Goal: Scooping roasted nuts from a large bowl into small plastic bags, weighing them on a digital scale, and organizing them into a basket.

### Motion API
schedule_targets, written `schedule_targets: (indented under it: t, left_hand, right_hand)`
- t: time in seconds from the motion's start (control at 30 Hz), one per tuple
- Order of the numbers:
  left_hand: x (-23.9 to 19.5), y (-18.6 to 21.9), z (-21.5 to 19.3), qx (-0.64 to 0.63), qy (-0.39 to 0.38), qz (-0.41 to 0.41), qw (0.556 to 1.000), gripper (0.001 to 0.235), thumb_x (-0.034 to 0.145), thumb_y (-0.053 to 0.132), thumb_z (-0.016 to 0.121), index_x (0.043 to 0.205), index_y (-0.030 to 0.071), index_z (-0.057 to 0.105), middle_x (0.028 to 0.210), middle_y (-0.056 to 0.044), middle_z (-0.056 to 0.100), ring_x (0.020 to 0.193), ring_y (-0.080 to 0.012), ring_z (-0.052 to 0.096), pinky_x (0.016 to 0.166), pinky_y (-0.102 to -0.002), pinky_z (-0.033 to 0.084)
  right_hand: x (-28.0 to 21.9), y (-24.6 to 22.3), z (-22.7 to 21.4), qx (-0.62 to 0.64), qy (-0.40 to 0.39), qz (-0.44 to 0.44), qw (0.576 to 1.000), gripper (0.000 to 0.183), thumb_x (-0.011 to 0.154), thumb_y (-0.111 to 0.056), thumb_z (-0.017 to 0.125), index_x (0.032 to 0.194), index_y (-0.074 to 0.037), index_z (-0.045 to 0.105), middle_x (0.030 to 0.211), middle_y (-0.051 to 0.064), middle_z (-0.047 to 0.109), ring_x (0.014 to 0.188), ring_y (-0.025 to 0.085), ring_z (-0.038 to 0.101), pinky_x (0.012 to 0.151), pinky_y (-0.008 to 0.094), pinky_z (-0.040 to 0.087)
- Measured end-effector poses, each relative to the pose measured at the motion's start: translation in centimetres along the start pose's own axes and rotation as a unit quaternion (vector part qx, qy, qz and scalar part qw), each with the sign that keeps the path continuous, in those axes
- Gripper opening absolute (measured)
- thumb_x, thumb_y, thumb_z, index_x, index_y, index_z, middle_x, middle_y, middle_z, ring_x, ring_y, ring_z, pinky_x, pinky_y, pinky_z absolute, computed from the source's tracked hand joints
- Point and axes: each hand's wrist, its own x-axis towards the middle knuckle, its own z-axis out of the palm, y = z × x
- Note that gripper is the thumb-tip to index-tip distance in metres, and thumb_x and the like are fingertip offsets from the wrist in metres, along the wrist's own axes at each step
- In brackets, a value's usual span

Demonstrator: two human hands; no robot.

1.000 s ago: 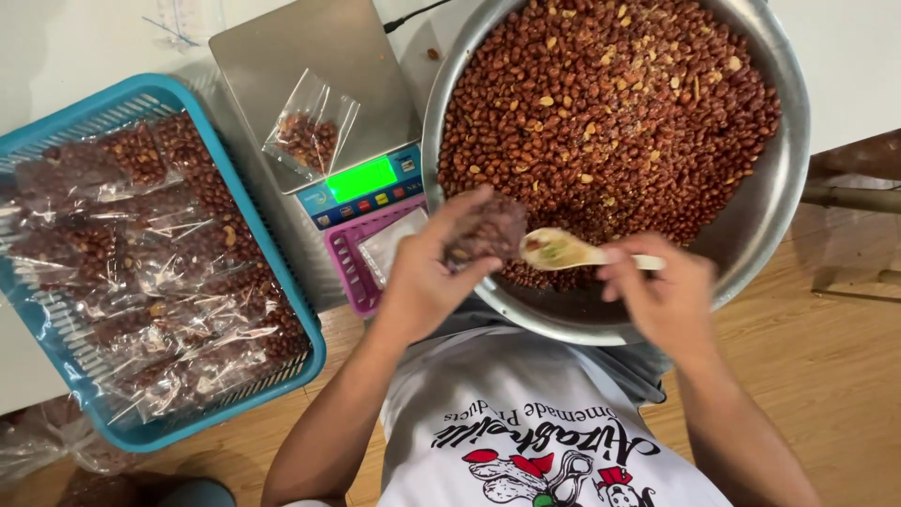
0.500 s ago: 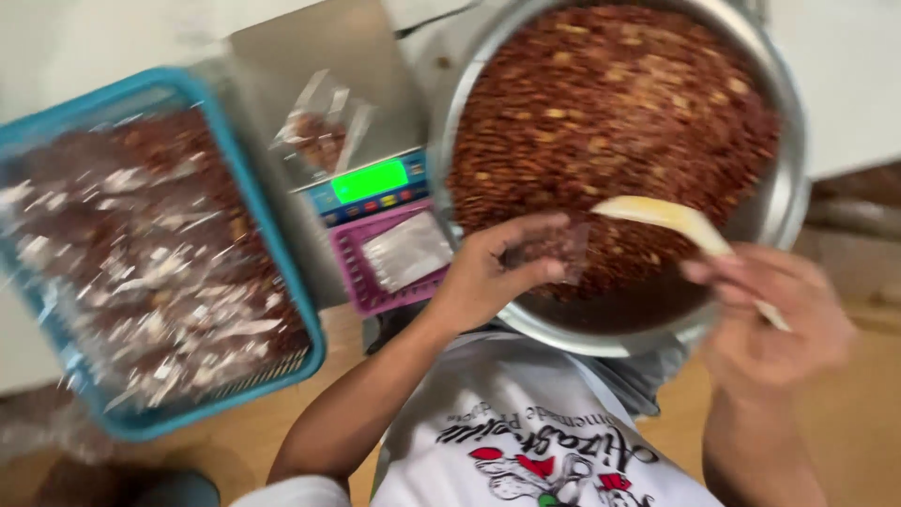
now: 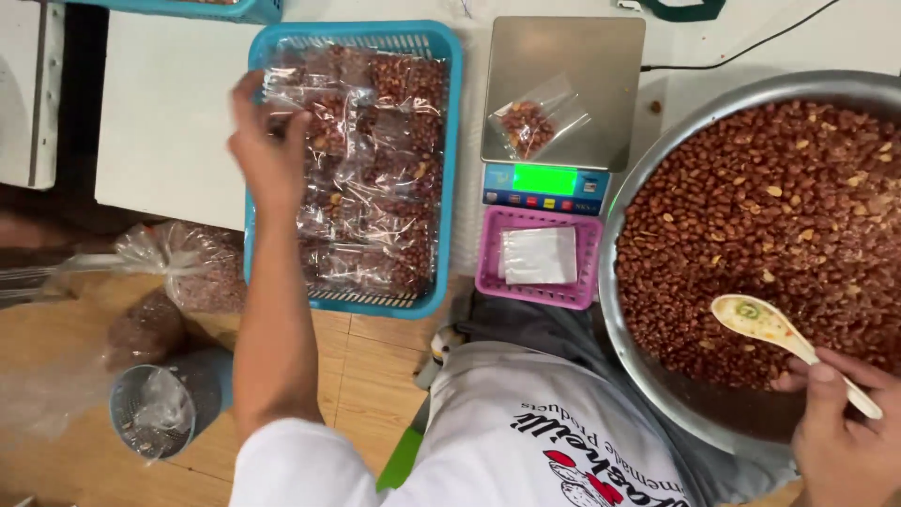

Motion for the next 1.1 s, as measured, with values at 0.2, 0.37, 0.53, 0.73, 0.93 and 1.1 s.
schedule_targets:
  t: [0.2, 0.37, 0.53, 0.73, 0.93, 1.1]
  left_hand:
    - [-0.2, -3.9, 1.6, 0.440, 0.068, 0.136, 0.885, 0.091, 0.088, 0.029, 0.102, 0.151, 0.002, 0.043, 0.124, -0.018, 0.068, 0.106, -0.0328, 0.054, 0.085, -0.042, 0.050]
    - [-10.6, 6.4, 11.5, 0.255, -0.087, 0.186, 0.945, 0.021, 0.103, 0.012, 0.063, 0.119, 0.003, 0.053, 0.119, -0.020, 0.051, 0.106, -0.0409, 0.048, 0.091, -0.055, 0.035]
    - [-17.8, 7.8, 22.1, 0.296, -0.501, 0.047, 0.812, 0.032, 0.089, 0.037, 0.076, 0.097, 0.007, 0.072, 0.093, -0.023, 0.074, 0.092, -0.0458, 0.072, 0.079, -0.056, 0.056]
    - [-17.0, 11.1, 20.0, 0.298, -0.510, 0.081, 0.803, 0.029, 0.096, 0.039, 0.061, 0.105, 0.020, 0.080, 0.082, -0.016, 0.075, 0.085, -0.0419, 0.076, 0.073, -0.055, 0.060]
    - [-17.7, 9.6, 21.5, 0.273, -0.431, 0.092, 0.855, 0.038, 0.096, 0.049, 0.066, 0.103, 0.011, 0.068, 0.081, -0.017, 0.070, 0.088, -0.0435, 0.071, 0.078, -0.058, 0.057]
    - [-16.7, 10.3, 22.2, 0.264, -0.477, 0.040, 0.838, 0.026, 0.098, 0.038, 0.063, 0.102, 0.015, 0.076, 0.078, -0.020, 0.073, 0.082, -0.0486, 0.074, 0.072, -0.061, 0.059]
  right_hand:
    - [0.1, -3.4, 0.4, -0.050, -0.011, 0.000, 0.999, 0.015, 0.129, 0.012, 0.057, 0.133, 0.026, 0.057, 0.108, 0.037, 0.066, 0.082, 0.038, 0.067, 0.085, 0.042, 0.055]
    - [0.4, -5.2, 0.8, -0.062, -0.005, 0.084, 0.995, 0.021, 0.124, -0.008, 0.061, 0.134, 0.010, 0.063, 0.097, 0.022, 0.070, 0.086, 0.024, 0.070, 0.088, 0.032, 0.055]
    - [1.2, -6.9, 1.1, -0.028, 0.021, 0.176, 0.984, 0.013, 0.113, -0.006, 0.062, 0.118, 0.006, 0.067, 0.090, 0.018, 0.071, 0.066, 0.018, 0.066, 0.064, 0.026, 0.054]
    - [1.1, -3.8, 1.7, -0.333, -0.092, 0.024, 0.938, 0.016, 0.099, -0.023, 0.070, 0.099, -0.008, 0.073, 0.072, 0.018, 0.071, 0.070, 0.039, 0.073, 0.065, 0.048, 0.057]
    - [2.6, -3.2, 6.7, -0.204, -0.099, 0.081, 0.971, 0.007, 0.095, -0.015, 0.070, 0.090, -0.010, 0.071, 0.048, 0.003, 0.065, 0.043, 0.019, 0.065, 0.051, 0.031, 0.055]
    - [2.9, -4.4, 6.0, 0.158, -0.041, 0.207, 0.965, 0.014, 0.104, -0.004, 0.059, 0.103, 0.005, 0.069, 0.080, 0.020, 0.074, 0.064, 0.024, 0.076, 0.061, 0.038, 0.067]
